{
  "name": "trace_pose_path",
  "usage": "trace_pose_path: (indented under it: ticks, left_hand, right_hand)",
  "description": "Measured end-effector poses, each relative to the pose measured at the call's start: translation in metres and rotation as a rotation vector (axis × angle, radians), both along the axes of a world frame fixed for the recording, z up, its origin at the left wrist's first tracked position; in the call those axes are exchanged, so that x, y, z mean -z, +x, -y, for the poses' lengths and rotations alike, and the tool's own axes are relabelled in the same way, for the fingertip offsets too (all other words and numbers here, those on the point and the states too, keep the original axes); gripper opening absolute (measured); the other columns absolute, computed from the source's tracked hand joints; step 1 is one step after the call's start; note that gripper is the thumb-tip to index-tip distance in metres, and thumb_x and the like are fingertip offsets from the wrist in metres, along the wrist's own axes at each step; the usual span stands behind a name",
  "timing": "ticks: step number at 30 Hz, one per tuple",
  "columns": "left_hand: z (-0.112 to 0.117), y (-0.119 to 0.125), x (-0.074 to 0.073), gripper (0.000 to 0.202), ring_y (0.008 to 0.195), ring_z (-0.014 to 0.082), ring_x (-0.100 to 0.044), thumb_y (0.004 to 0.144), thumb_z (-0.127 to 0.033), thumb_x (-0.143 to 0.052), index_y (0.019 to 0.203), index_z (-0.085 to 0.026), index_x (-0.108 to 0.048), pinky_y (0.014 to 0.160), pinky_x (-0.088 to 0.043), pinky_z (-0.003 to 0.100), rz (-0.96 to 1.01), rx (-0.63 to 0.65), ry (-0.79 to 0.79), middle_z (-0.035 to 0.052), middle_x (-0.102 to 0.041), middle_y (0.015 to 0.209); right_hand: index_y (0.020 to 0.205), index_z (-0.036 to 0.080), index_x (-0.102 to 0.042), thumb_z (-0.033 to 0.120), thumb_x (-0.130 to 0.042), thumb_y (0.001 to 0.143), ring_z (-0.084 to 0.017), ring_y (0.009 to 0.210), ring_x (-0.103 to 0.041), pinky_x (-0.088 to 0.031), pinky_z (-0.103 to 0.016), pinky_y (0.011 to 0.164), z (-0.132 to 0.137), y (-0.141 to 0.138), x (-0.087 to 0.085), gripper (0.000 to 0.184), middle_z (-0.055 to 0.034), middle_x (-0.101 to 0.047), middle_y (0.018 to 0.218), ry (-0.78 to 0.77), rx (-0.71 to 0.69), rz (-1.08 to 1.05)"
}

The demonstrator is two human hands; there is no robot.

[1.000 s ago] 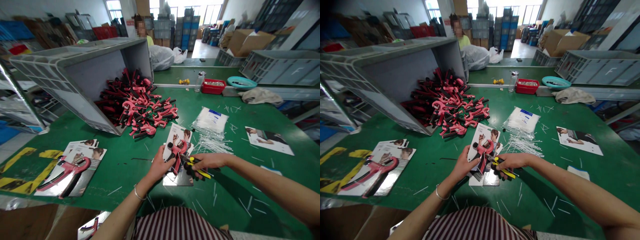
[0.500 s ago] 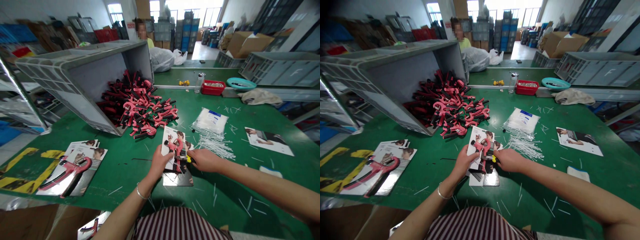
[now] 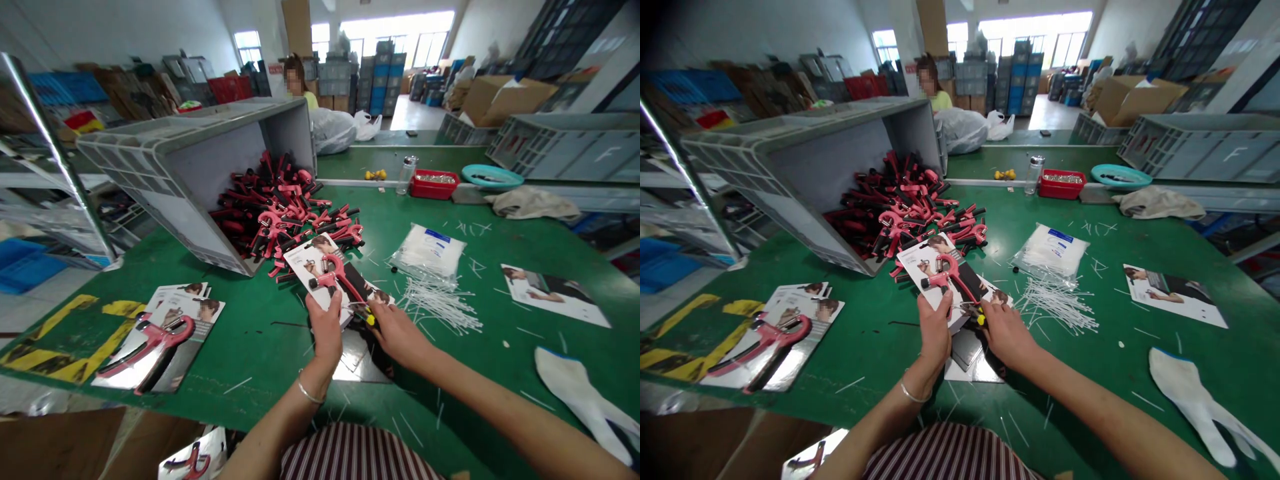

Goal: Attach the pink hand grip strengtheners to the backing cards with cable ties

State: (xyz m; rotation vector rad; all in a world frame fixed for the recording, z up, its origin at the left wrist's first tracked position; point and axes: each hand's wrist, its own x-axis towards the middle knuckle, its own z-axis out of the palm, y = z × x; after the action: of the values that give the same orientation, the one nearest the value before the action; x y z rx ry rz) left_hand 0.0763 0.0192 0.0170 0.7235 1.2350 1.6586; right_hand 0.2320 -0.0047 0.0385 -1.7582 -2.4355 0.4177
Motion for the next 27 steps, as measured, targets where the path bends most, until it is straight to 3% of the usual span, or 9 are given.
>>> trace_pose_path:
  ticks: [14,19,23,27]
  left_hand:
    - [0.005,0.002,0.002,0.046,0.097,0.0171,-0.065,0.083,-0.035,-0.07,0.121,-0.022,-0.047,0.087,-0.052,0.031,-0.028,0.042,0.014,0.0075,-0.064,0.117]
    - [0.015,-0.009,-0.008,0.043,0.083,0.0158,-0.066,0.082,-0.037,-0.07,0.116,-0.02,-0.051,0.077,-0.053,0.029,-0.057,0.11,-0.013,0.0049,-0.067,0.101]
    - [0.032,-0.034,-0.01,0.045,0.082,0.0152,-0.066,0.077,-0.037,-0.074,0.114,-0.02,-0.055,0.073,-0.053,0.026,-0.204,0.117,-0.047,0.0039,-0.068,0.1]
    - [0.039,-0.102,-0.005,0.047,0.069,0.0124,-0.065,0.07,-0.04,-0.078,0.108,-0.02,-0.058,0.06,-0.052,0.023,-0.238,-0.08,-0.182,0.002,-0.07,0.094]
  right_hand:
    - [0.117,0.015,-0.055,0.033,-0.046,0.096,-0.028,0.098,-0.064,-0.043,-0.033,0.081,0.007,-0.006,0.001,0.029,-0.0148,-0.068,0.111,-0.088,0.044,-0.039]
    - [0.113,0.016,-0.057,0.037,-0.042,0.098,-0.024,0.093,-0.066,-0.043,-0.03,0.079,0.011,-0.004,-0.002,0.029,-0.012,-0.07,0.102,-0.163,-0.062,-0.153]
    - [0.109,0.017,-0.059,0.034,-0.045,0.096,-0.024,0.089,-0.065,-0.044,-0.031,0.078,0.025,-0.006,-0.01,0.025,-0.0122,-0.07,0.099,-0.189,-0.205,-0.126]
    - [0.107,0.018,-0.06,0.032,-0.05,0.094,-0.023,0.089,-0.064,-0.044,-0.03,0.079,0.036,0.0,-0.01,0.021,-0.0106,-0.069,0.098,-0.198,-0.338,-0.163]
